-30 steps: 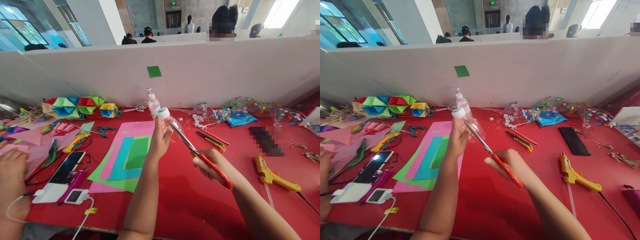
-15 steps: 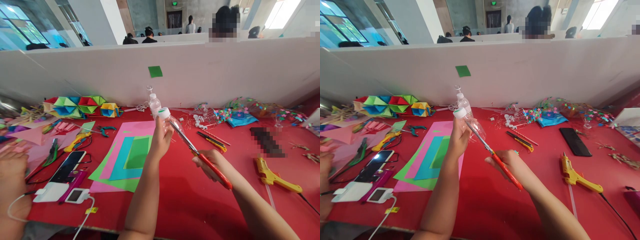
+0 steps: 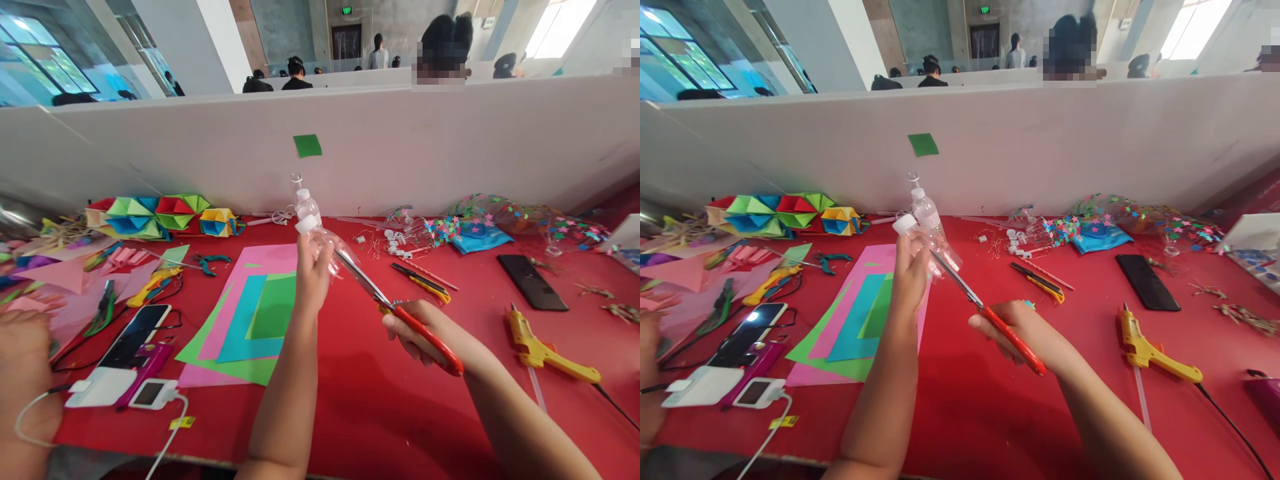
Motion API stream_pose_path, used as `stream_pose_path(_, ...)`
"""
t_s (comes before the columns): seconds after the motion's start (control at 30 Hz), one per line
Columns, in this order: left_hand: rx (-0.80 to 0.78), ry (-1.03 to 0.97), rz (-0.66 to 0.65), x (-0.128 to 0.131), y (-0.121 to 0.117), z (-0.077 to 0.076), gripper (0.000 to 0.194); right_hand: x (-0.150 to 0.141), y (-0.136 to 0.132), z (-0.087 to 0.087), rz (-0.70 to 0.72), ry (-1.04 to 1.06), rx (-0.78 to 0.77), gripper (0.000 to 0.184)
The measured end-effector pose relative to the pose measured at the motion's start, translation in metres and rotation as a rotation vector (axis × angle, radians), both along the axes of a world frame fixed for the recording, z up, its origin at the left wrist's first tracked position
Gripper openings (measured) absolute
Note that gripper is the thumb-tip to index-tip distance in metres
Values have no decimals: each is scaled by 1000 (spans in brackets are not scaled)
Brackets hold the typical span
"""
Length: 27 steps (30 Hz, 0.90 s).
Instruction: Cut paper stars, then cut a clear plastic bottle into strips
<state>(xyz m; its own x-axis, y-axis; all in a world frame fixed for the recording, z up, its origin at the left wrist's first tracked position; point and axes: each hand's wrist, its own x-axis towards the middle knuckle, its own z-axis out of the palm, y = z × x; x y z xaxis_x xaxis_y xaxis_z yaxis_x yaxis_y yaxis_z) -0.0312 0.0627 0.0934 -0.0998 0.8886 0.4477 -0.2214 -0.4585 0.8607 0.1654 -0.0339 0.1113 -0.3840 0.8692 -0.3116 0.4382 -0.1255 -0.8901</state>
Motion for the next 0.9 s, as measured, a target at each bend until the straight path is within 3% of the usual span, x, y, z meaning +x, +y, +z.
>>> stream_pose_path(0.07,-93,-118,25,-2,1,3,25,2,0,-2,-2,0,12,53)
stream_pose_path(0.17,-196,-252,-86,-4,-1,8,30,5,4,-5,-55,-40,60,52)
stream_pose_path(0.27,-211,-316,-221,-4,-3,10,33,7,7,-2,-78,-128,87,50)
stream_pose_path(0.47,-186,-366,-339,-9,-5,10,36,6,8,-1,-59,-163,113,51)
stream_pose_path(0.9,-219,-380,-315,-9,-6,13,31,6,9,-6,-43,-171,162,50)
